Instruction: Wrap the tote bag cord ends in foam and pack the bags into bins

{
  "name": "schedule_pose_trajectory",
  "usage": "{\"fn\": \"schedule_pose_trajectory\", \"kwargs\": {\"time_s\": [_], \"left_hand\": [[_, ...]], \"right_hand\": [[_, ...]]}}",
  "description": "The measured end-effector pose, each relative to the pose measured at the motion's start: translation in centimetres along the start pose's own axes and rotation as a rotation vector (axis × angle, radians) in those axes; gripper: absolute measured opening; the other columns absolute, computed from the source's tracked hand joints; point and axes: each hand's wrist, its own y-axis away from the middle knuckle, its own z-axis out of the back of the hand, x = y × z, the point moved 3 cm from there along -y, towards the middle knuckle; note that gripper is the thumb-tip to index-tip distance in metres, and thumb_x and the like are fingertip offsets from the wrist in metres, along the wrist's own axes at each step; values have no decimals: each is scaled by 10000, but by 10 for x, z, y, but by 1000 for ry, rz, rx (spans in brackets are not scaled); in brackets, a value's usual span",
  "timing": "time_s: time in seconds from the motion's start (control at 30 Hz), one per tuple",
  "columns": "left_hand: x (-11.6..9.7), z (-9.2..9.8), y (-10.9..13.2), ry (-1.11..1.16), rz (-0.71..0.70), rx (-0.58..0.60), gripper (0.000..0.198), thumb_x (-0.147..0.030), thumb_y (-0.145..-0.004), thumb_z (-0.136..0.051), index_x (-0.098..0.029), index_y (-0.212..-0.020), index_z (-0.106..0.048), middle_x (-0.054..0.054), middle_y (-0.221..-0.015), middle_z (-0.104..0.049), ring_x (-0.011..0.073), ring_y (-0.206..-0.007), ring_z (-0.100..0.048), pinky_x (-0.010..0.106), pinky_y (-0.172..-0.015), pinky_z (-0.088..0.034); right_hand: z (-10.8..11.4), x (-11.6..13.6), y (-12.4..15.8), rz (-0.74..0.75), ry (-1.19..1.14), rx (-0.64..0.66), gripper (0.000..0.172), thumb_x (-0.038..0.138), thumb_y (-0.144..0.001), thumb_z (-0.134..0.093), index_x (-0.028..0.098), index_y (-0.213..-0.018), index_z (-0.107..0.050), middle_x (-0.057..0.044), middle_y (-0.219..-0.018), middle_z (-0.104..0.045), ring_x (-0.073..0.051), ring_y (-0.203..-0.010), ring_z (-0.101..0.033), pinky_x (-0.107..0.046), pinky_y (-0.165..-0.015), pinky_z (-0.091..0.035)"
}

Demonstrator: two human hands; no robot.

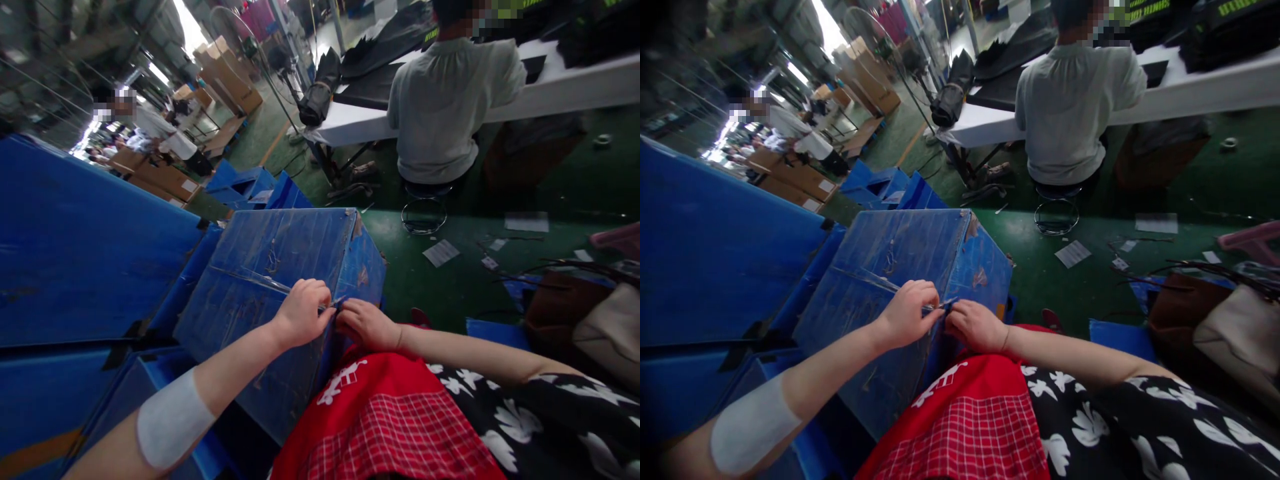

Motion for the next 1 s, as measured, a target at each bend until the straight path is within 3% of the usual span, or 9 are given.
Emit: {"fn": "schedule_pose_trajectory", "kwargs": {"time_s": [0.13, 0.23, 0.47, 0.7, 0.83, 1.0], "left_hand": [[-2, -3, 4, -63, -28, -7, 114, -235, -843, -552, -193, -737, -549, 43, -817, -592, 214, -841, -539, 359, -758, -378], [-3, -5, 10, -69, -10, -33, 92, -231, -799, -573, -194, -725, -532, 52, -815, -587, 221, -837, -539, 363, -765, -387], [4, -4, 9, 4, 92, -23, 114, -205, -726, -592, -204, -682, -487, 32, -748, -591, 198, -751, -549, 340, -711, -403], [-7, -3, 8, -142, 116, 63, 80, -222, -803, -550, -191, -731, -532, 77, -826, -622, 243, -839, -577, 383, -751, -411], [-12, -4, 14, -202, 86, 69, 82, -231, -828, -515, -178, -785, -559, 106, -877, -622, 273, -875, -565, 427, -792, -406], [-13, -6, 25, -169, 88, 42, 75, -250, -805, -539, -180, -796, -566, 100, -878, -616, 269, -846, -549, 426, -776, -406]], "right_hand": [[7, 3, 7, -153, -46, -149, 106, 273, -932, -536, 184, -934, -593, -71, -863, -625, -174, -795, -581, -300, -725, -499], [12, 1, 4, -160, 48, -241, 228, 276, -912, -552, 179, -1115, -591, -122, -1027, -635, -206, -927, -604, -348, -807, -523], [7, 2, -9, 76, 252, -165, 220, 234, -944, -503, 161, -1107, -631, -108, -959, -668, -179, -833, -622, -306, -748, -535], [12, 4, -17, 32, 128, -113, 142, 229, -902, -534, 186, -996, -632, -79, -897, -656, -167, -782, -594, -295, -715, -503], [16, 2, -23, -63, 21, -42, 117, 270, -893, -570, 188, -957, -625, -72, -894, -640, -169, -791, -586, -290, -732, -488], [15, 0, -27, -69, -29, 29, 164, 291, -947, -524, 173, -887, -621, -56, -821, -626, -154, -729, -576, -266, -689, -459]]}}
